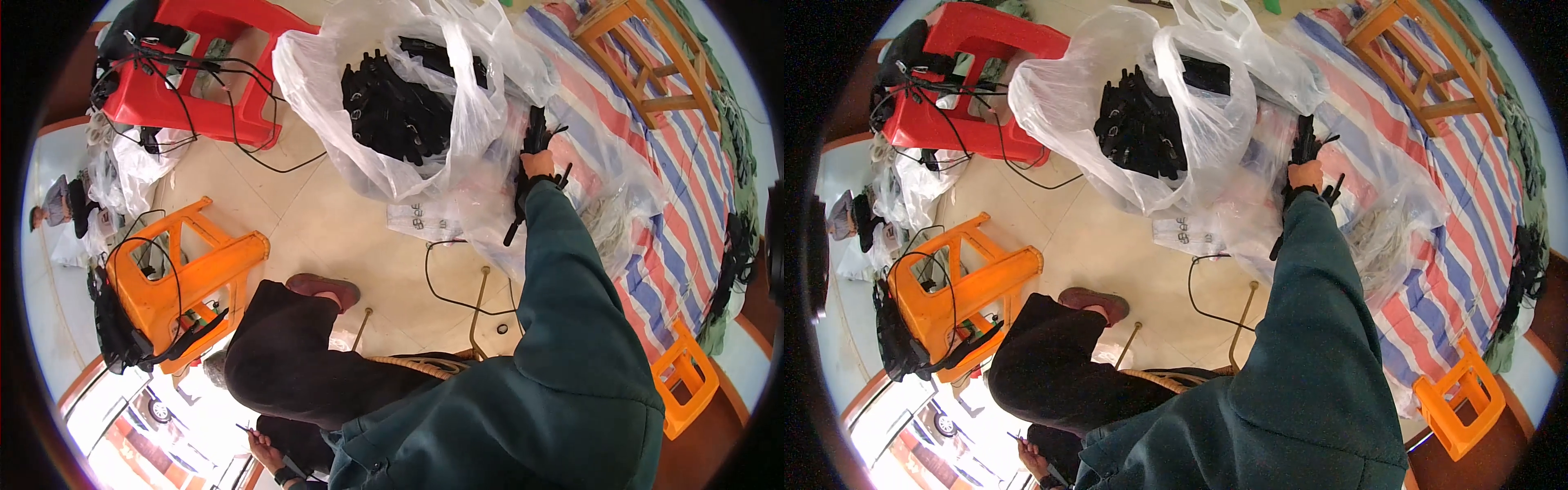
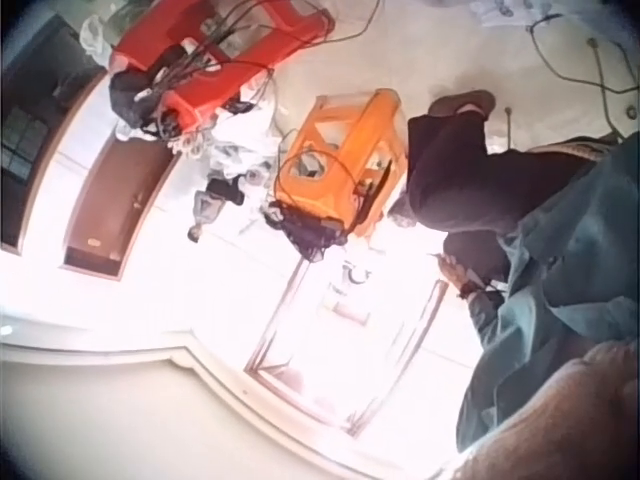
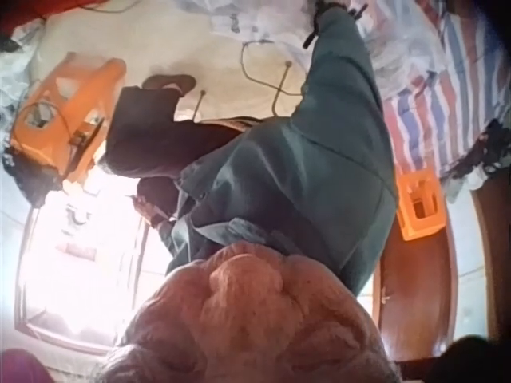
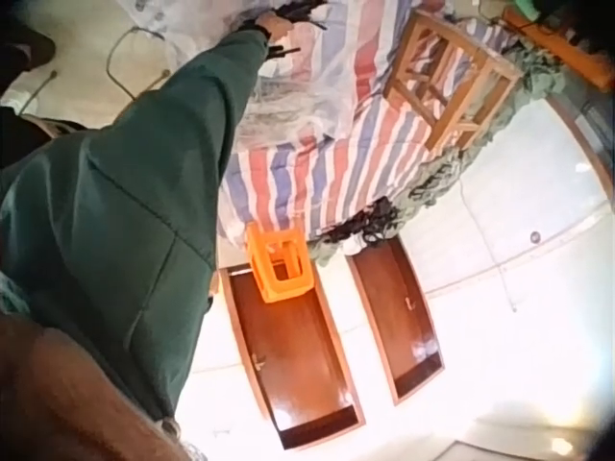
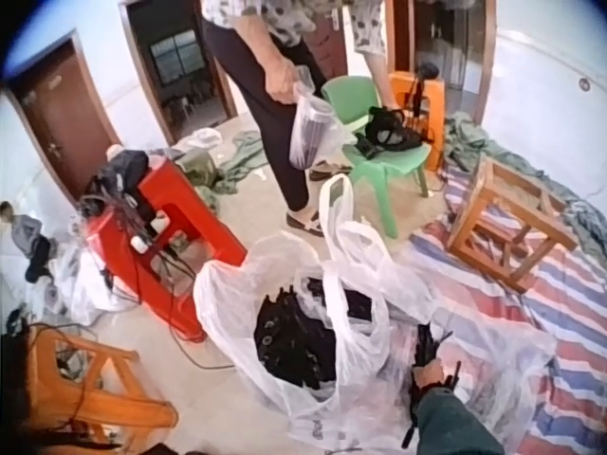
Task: Manually sorting and organizing black plastic shoe components and buckles from plastic bags on the floor.
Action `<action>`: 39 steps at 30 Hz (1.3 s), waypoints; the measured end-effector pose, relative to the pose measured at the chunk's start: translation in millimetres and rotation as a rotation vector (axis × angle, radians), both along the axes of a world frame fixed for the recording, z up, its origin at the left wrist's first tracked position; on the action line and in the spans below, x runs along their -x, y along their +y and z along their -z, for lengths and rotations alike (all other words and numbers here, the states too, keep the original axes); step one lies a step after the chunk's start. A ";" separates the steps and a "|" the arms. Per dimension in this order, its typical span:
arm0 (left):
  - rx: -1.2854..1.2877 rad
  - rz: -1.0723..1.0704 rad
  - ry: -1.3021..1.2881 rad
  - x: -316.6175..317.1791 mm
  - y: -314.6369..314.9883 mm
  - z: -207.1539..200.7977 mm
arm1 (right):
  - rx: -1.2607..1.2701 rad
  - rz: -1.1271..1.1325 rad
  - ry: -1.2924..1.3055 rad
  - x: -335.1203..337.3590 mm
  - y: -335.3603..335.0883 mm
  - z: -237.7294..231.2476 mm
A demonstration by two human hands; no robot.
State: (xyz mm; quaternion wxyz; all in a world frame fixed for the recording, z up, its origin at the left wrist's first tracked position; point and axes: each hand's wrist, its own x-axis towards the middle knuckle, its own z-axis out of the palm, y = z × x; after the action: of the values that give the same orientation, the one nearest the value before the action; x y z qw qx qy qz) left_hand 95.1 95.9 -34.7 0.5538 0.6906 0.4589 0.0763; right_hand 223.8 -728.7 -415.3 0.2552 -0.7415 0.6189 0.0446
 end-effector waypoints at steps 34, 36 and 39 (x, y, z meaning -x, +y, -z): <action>0.309 -0.081 -0.283 43.8 17.8 -24.7 | -0.257 0.147 -0.959 35.8 -62.1 -87.3; 0.270 -0.148 -0.260 40.7 2.0 -22.4 | -0.383 0.314 -1.107 38.5 -52.8 -80.7; 0.206 -0.087 -0.229 48.6 8.4 -22.8 | -0.271 0.263 -1.053 35.8 -40.4 -77.5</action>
State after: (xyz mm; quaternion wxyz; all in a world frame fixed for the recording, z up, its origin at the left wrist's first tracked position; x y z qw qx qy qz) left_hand 46.6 104.3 -12.0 0.6665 0.5964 0.4277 0.1310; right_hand 188.0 -769.0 -337.9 0.6265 -0.5408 0.4838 -0.2848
